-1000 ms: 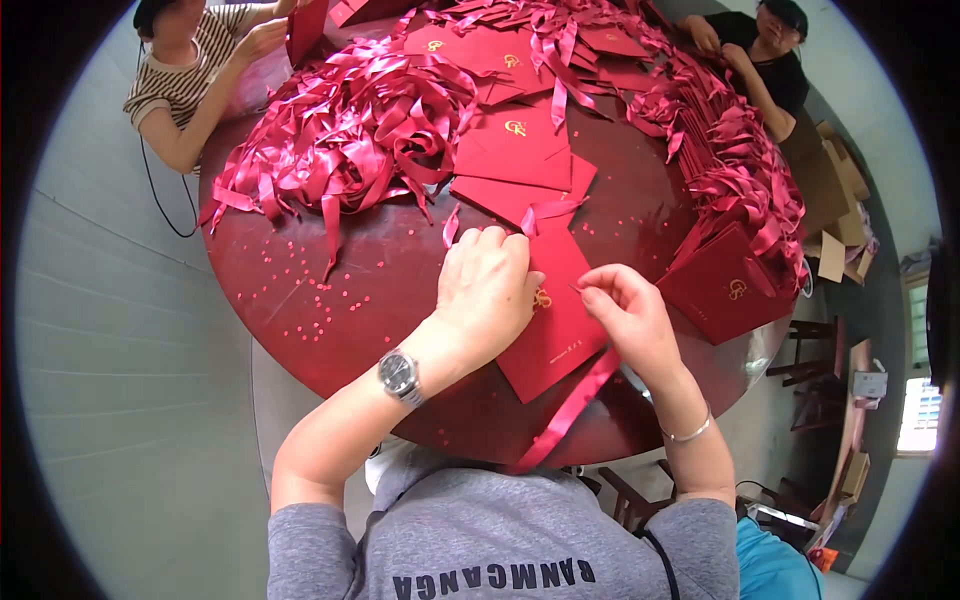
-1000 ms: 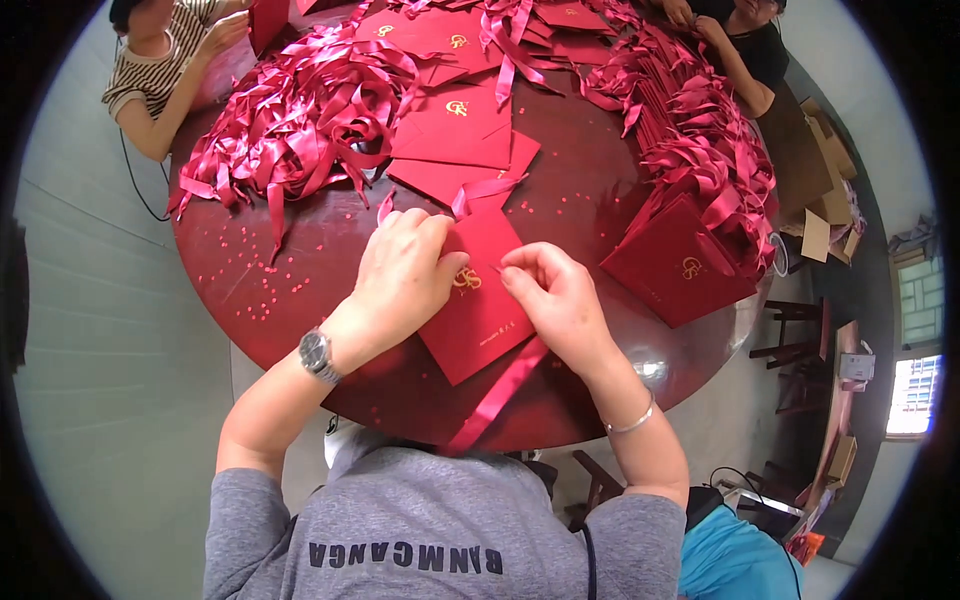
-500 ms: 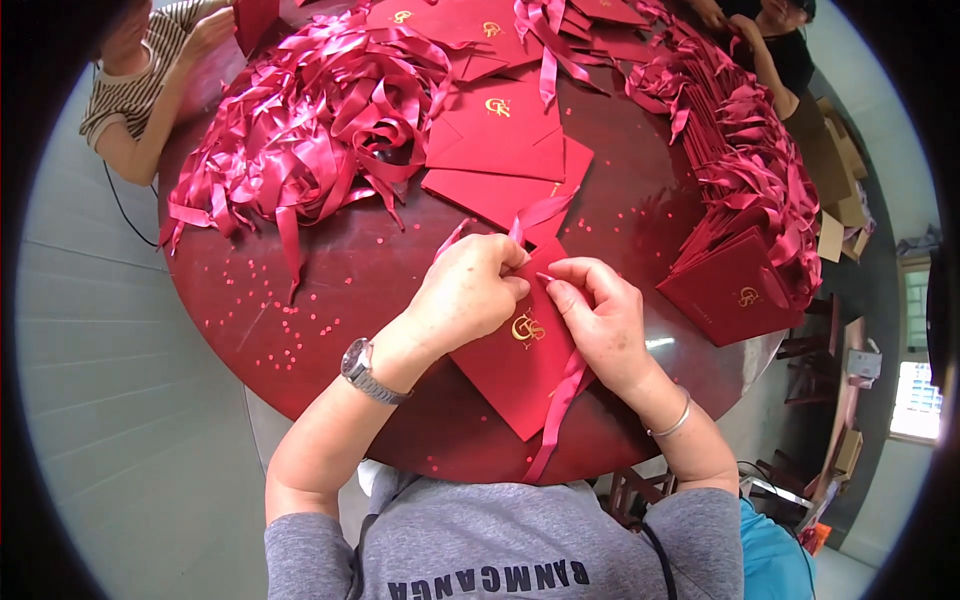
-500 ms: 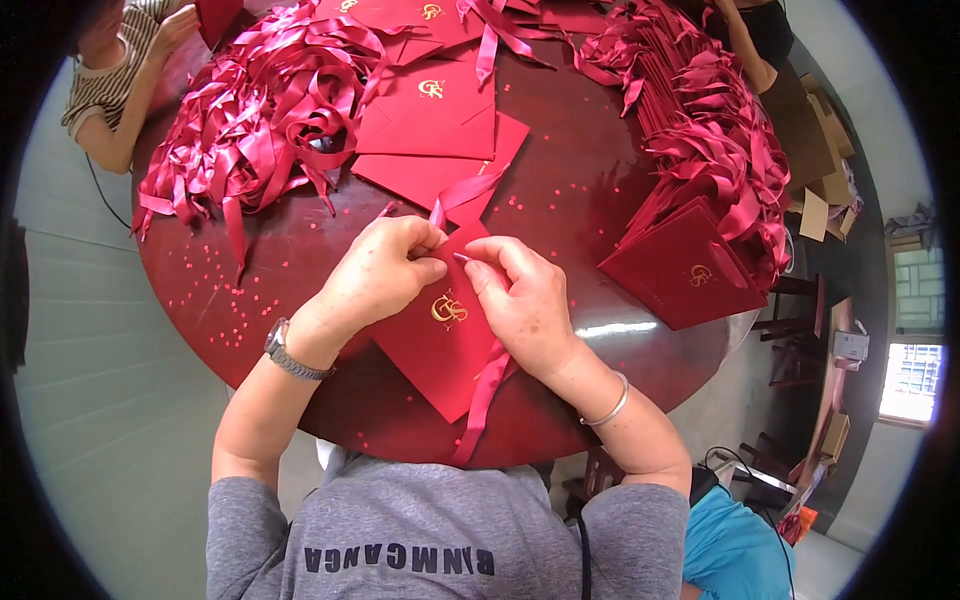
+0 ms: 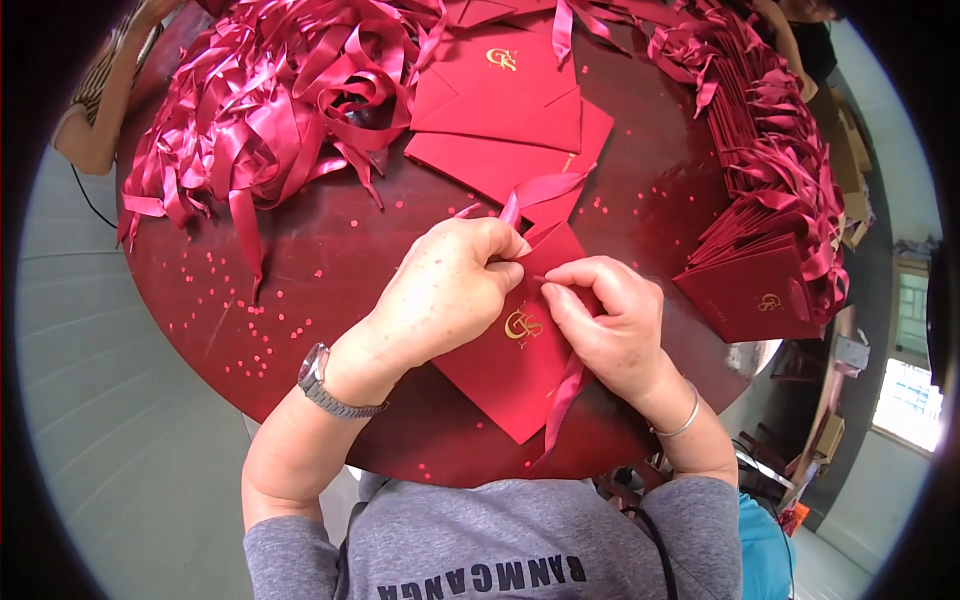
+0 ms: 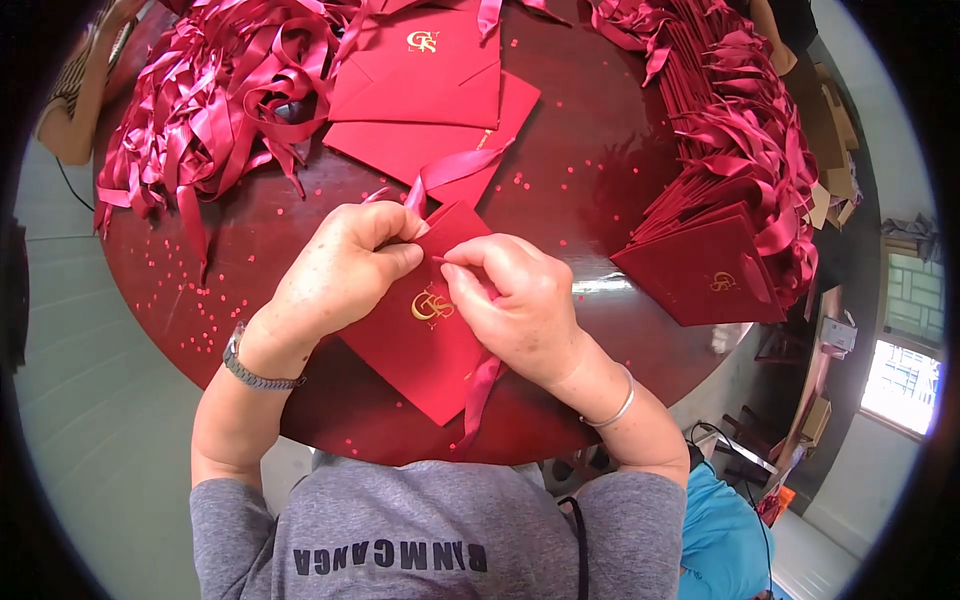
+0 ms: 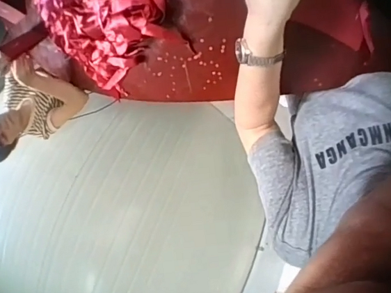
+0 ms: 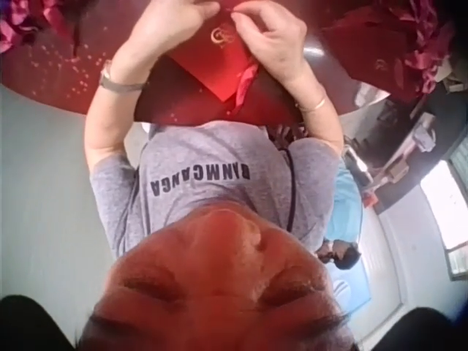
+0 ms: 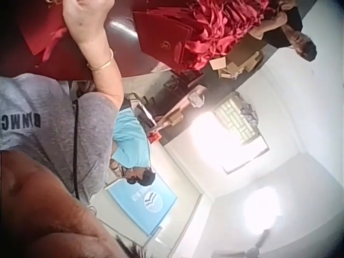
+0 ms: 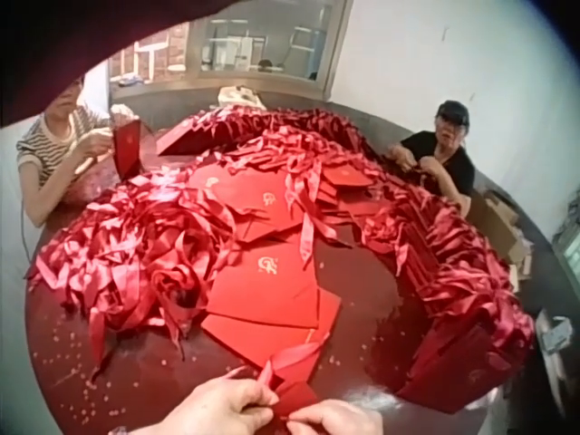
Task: The person threads a ribbon through the holes of a red envelope, ties it into a bow, and places the finished envelope onto a stack, repeating the process for a second envelope.
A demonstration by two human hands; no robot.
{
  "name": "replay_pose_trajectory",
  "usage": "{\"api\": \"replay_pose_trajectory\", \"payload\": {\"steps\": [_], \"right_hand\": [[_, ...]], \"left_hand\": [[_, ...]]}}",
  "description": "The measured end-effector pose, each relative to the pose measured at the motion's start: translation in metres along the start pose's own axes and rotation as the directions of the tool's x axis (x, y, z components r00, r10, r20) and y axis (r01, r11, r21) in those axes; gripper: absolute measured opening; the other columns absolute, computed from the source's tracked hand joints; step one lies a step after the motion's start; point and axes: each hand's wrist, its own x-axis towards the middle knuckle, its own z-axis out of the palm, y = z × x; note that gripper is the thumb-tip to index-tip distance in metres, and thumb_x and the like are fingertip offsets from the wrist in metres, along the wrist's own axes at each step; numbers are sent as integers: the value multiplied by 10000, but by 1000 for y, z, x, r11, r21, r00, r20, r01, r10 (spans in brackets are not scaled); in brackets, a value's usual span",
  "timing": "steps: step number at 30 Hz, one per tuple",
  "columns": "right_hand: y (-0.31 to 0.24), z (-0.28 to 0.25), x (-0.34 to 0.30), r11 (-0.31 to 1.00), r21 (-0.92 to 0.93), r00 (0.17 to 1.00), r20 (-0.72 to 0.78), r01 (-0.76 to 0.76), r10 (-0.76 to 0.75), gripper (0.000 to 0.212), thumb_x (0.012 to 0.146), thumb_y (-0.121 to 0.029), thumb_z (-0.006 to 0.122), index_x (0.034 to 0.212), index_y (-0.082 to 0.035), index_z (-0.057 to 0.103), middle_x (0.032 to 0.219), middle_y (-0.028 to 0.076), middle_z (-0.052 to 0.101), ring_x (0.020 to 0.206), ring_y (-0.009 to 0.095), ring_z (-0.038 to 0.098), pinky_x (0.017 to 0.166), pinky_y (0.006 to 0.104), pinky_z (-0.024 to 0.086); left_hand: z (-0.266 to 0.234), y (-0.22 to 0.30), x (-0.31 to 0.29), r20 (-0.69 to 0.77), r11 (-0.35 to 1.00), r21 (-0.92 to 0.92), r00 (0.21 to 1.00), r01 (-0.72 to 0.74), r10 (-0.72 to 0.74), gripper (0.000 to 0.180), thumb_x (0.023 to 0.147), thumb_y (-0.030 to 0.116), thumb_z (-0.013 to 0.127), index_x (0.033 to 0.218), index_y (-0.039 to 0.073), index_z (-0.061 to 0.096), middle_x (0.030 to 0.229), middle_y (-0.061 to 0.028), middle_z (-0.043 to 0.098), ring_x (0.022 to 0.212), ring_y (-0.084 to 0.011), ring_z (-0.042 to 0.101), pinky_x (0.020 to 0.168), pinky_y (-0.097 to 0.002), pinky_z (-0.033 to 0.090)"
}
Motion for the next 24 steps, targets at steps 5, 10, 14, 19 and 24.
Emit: {"api": "replay_pose_trajectory", "payload": {"steps": [5, 10, 14, 19, 24], "right_hand": [[-3, 5, 2, 1000, -21, 999, -39, 11, -12, 105, 783, 4, 732, 872, -9, 677, 773, 87, 683, 647, 137, 638, 585, 260, 485], [-1, 7, 0, 999, 13, 997, -61, -38, 38, 109, 783, 18, 726, 875, 4, 668, 762, 79, 682, 639, 108, 623, 585, 245, 483], [2, 9, 1, 998, 31, 996, -72, -49, 51, 105, 786, 14, 723, 875, -8, 672, 754, 75, 679, 648, 113, 628, 586, 252, 486], [4, 11, 6, 970, -176, 981, -65, 168, -182, 116, 762, 20, 714, 862, -23, 673, 763, 105, 672, 648, 215, 656, 578, 303, 508], [-12, 8, 11, 865, -449, 974, 136, 225, -183, 52, 774, -44, 653, 815, -32, 623, 709, 124, 623, 668, 299, 647, 568, 386, 522]], "left_hand": [[2, -3, -2, -22, 998, 38, 998, -57, 58, 203, 854, 91, 629, 1006, -35, 679, 903, -211, 688, 896, -346, 672, 816, -415, 523], [0, 2, -1, -5, 1000, 7, 1000, -5, 5, 197, 855, 89, 625, 999, -35, 678, 889, -208, 686, 888, -335, 675, 798, -405, 521], [2, -3, -1, -36, 998, -63, 999, -13, 10, 184, 844, 72, 635, 991, -30, 679, 883, -203, 685, 873, -325, 679, 784, -391, 524], [8, -9, -1, -77, 994, -42, 993, -97, 94, 157, 840, 18, 637, 983, -38, 665, 856, -155, 684, 812, -239, 656, 744, -346, 517], [18, -10, -6, -203, 963, 72, 942, -260, 269, 139, 832, -28, 615, 964, -46, 657, 836, -151, 696, 759, -220, 675, 711, -326, 523]]}}
